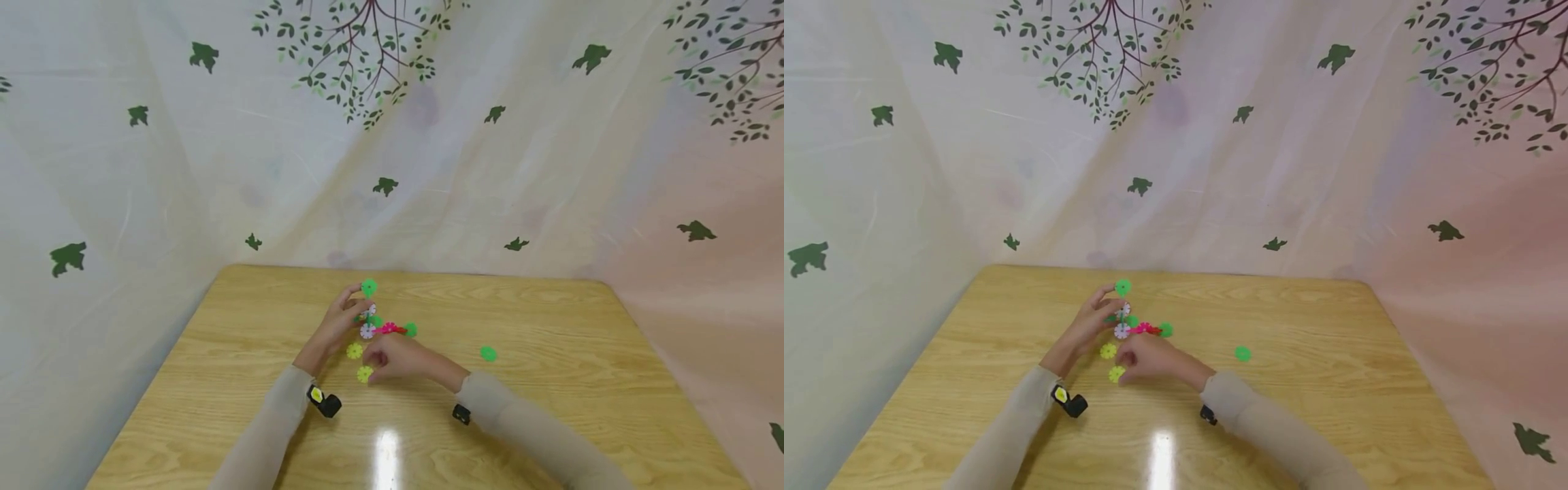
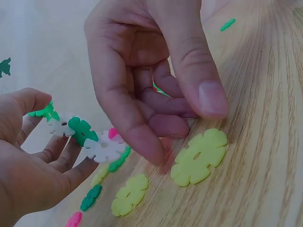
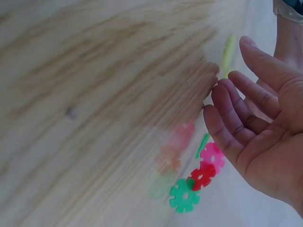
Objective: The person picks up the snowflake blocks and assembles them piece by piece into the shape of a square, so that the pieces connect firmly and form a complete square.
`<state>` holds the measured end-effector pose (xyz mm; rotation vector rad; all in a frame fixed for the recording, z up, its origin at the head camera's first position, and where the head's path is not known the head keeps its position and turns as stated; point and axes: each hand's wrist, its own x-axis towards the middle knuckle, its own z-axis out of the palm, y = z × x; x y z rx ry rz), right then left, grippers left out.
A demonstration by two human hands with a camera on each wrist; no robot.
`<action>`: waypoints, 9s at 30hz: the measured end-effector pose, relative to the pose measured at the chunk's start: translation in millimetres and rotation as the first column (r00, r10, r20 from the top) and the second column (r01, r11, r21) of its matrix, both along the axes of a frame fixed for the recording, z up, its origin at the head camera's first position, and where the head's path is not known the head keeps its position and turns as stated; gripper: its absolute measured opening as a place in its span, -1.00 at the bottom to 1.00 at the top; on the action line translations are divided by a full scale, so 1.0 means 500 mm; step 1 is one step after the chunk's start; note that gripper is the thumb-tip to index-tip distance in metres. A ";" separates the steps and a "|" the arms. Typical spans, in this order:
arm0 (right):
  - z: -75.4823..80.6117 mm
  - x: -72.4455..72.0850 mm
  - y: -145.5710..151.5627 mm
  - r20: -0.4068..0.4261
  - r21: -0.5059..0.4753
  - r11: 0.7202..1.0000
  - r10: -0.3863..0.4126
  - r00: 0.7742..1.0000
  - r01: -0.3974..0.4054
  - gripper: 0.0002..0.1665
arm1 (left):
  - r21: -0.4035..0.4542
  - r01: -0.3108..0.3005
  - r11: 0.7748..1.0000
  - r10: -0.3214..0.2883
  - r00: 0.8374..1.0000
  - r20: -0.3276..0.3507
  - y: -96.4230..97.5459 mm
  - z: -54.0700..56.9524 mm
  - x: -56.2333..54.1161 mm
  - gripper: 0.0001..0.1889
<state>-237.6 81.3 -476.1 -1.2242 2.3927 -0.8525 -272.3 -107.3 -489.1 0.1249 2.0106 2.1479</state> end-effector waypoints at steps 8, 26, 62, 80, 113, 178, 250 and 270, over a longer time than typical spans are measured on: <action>0.000 0.012 -0.022 -0.034 0.091 0.993 -0.070 0.997 0.073 -0.74 | -0.024 0.010 1.000 -0.009 1.000 0.009 0.000 -0.005 -0.003 -0.55; -0.001 -0.016 0.087 0.181 -0.137 0.985 -0.078 0.980 0.104 -0.82 | 0.022 -0.105 0.994 0.103 0.991 0.082 0.020 0.000 0.005 -0.63; -0.004 -0.074 0.092 0.086 -0.516 0.706 -0.520 0.850 0.485 -0.90 | -0.040 -0.063 0.997 0.065 0.996 0.065 0.070 -0.006 0.023 -0.72; -0.010 -0.069 0.102 0.110 -0.589 0.672 -0.484 0.868 0.449 -0.94 | -0.042 -0.012 0.999 0.014 0.999 0.050 0.064 -0.008 0.023 -0.75; 0.065 -0.045 0.117 0.141 -0.490 0.774 -0.383 0.913 0.400 -0.90 | -0.018 0.081 0.997 -0.080 0.995 0.063 0.075 0.003 0.026 -0.83; 0.009 -0.101 0.257 0.123 -0.235 0.866 -0.424 0.898 0.441 -0.82 | 0.042 -0.021 0.999 0.019 0.999 0.045 0.085 -0.018 0.022 -0.68; 0.002 -0.086 0.127 0.352 -0.552 0.652 -0.383 0.854 0.520 -0.69 | 0.080 0.015 0.997 -0.021 0.997 0.071 0.071 -0.004 0.022 -0.57; -0.014 -0.125 0.101 0.381 -0.363 0.782 -0.371 0.847 0.507 -0.65 | 0.085 -0.055 0.995 0.044 0.991 0.128 -0.002 -0.003 0.021 -0.68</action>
